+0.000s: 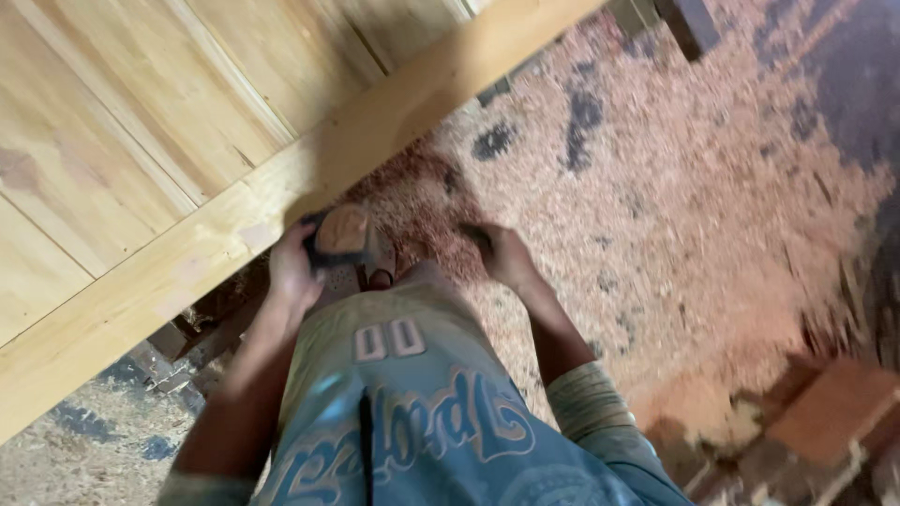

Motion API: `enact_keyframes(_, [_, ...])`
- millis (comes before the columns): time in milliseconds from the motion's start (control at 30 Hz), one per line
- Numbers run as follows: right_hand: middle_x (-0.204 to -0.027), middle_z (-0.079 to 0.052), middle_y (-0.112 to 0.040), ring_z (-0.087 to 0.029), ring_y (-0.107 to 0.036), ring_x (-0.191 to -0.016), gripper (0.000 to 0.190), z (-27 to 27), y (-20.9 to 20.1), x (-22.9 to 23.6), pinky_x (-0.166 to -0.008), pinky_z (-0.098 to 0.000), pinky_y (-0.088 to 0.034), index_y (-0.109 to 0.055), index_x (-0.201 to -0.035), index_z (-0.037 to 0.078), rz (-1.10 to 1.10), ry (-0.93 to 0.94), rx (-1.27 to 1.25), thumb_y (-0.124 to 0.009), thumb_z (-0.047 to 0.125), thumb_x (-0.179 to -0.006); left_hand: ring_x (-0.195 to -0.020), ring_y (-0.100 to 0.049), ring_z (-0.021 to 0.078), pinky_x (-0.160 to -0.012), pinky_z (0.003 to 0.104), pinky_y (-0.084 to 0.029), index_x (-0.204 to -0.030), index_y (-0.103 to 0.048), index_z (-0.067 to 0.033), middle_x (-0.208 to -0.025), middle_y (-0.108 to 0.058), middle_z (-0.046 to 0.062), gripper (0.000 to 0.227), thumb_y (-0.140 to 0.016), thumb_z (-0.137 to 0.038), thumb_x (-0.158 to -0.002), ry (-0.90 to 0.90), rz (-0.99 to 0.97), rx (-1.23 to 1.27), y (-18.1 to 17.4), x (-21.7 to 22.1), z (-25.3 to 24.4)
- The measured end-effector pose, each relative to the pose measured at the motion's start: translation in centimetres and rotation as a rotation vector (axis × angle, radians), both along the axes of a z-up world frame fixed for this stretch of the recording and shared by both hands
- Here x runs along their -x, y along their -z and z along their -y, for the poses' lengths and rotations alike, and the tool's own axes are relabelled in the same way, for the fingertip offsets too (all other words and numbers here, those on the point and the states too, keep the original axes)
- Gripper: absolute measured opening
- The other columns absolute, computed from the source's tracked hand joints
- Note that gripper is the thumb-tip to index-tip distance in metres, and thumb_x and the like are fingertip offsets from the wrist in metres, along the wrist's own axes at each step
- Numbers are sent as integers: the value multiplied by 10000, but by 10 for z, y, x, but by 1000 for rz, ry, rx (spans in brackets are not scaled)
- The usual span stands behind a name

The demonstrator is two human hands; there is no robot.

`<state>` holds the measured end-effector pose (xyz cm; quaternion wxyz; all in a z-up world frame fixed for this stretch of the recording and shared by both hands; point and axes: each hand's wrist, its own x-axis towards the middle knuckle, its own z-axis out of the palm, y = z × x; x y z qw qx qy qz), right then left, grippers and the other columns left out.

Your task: The person applies wood filler to a wooden door using a putty knife and a stick, spreading it into gaps and smoothing the surface. The person works on the door's surface and edges, repeatedly applying and smoothing the filler.

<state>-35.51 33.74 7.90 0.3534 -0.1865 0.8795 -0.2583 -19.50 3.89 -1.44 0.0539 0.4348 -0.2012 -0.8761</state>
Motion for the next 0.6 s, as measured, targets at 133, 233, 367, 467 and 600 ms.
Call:
enact_keyframes(133, [-1234, -126, -735, -294, -712, -862, 374, -1, -36, -25, -765, -435, -594, -696, -1295, 134, -173, 162, 23, -555, 28, -966, -771, -695, 148, -604, 314, -570, -1120, -659, -122, -951, -720, 11, 295, -463, -320, -1024, 257, 1, 71, 10, 36, 7])
enact_keyframes(233, [-1237, -186, -729, -291, -728, -1036, 390, -14, -47, -49, -906, -407, -583, -699, -1306, 83, -359, 250, 175, -590, 13, -938, -612, -596, 122, -472, 299, -467, -1017, -649, -151, -816, -659, -19, 247, -491, -342, -1029, 403, -48, 79, 35, 41, 5])
enact_keyframes(367, [-1206, -191, -738, -297, -730, -1082, 302, -43, -40, -75, -945, -390, -562, -689, -1287, 39, -420, 521, 181, -604, 51, -998, -524, -534, 119, -414, 291, -407, -900, -587, -153, -723, -589, -19, 250, -523, -361, -1024, 490, -40, 43, 68, 52, -19])
enact_keyframes(467, [-1184, -212, -741, -315, -733, -1096, 291, -62, -23, -88, -944, -371, -560, -690, -1249, -6, -544, 617, 266, -616, 23, -969, -549, -565, 126, -423, 284, -402, -934, -629, -121, -725, -621, -12, 226, -521, -315, -976, 558, 95, 65, 71, 57, -41])
enact_keyframes(600, [-1129, -184, -771, -271, -761, -1054, 290, -91, 6, -87, -926, -341, -562, -675, -1250, 0, -460, 815, 341, -597, 31, -972, -525, -539, 148, -420, 298, -423, -982, -619, -108, -746, -609, 25, 231, -535, -324, -976, 628, 95, 68, 61, 73, -74])
